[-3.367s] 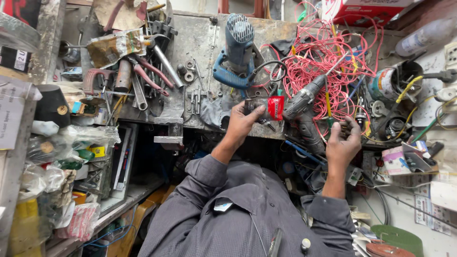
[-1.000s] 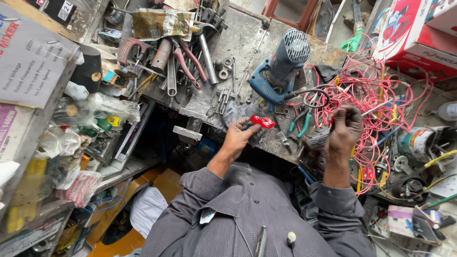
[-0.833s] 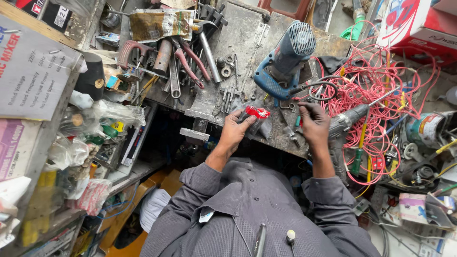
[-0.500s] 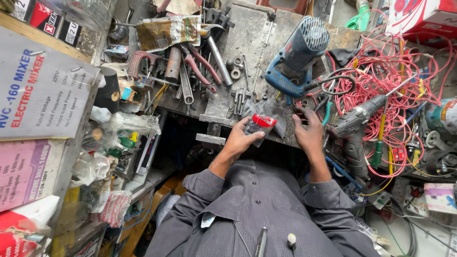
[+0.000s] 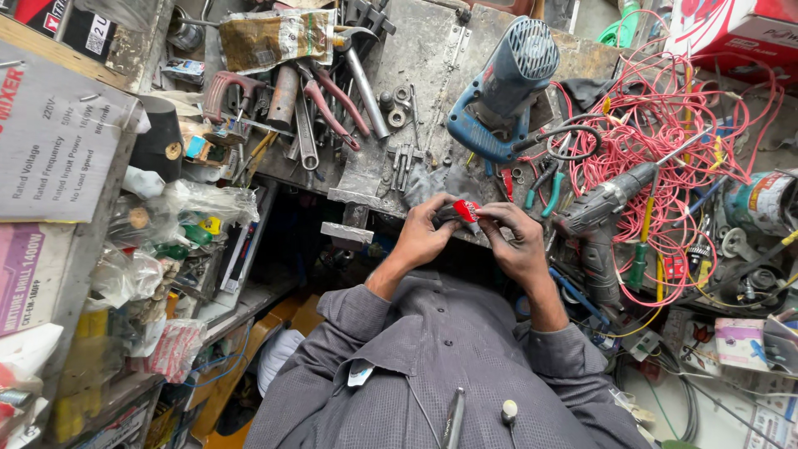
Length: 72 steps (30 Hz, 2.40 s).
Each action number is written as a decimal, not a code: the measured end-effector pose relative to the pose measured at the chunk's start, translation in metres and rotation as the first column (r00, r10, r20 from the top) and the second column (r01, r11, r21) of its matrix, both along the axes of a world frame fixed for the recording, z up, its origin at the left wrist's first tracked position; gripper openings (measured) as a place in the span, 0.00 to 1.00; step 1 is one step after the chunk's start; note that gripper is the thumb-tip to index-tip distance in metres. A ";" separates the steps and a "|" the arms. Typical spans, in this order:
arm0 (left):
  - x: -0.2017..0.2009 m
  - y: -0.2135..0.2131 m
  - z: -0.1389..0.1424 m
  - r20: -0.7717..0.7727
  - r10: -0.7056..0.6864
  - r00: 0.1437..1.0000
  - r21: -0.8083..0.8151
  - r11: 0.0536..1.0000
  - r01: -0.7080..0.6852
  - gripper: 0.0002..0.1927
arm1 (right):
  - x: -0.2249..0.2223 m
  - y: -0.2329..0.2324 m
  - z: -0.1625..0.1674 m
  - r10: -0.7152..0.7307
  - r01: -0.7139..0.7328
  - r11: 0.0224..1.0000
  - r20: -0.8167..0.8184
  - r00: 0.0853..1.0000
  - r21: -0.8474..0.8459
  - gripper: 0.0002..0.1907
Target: The person works at a cluttered repair bench handling an angle grinder and a power drill. They lift and reposition the grinder, wipe parts with a cloth, use a screwdriver on the tools, open a small red box of parts, and handle wires and small components while working on the machines.
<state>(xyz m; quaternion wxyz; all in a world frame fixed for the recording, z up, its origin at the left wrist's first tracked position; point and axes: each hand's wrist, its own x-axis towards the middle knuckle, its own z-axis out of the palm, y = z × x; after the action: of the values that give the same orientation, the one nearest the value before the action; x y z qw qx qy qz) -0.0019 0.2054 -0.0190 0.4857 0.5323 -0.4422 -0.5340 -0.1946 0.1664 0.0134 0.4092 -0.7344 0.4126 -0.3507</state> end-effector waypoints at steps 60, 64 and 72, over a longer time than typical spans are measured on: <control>0.018 -0.077 0.033 0.268 -0.409 0.872 -0.180 0.868 0.463 0.29 | -0.015 -0.032 -0.062 -0.309 0.112 0.876 0.368 0.877 0.469 0.06; 0.015 -0.074 0.016 0.239 -0.288 0.927 -0.174 0.927 0.333 0.27 | -0.030 -0.037 -0.061 -0.499 0.201 0.812 0.472 0.726 0.549 0.04; -0.002 -0.068 -0.023 0.786 -0.220 0.578 0.096 0.967 0.237 0.22 | -0.051 -0.039 -0.061 -0.612 0.264 0.772 0.565 0.553 0.578 0.06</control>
<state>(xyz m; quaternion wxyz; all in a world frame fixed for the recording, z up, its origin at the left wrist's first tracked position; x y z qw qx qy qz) -0.0038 0.1373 -0.0415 0.1729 0.6466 -0.6807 -0.2979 -0.2454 0.1273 -0.0476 0.5841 -0.2920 0.4549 -0.6055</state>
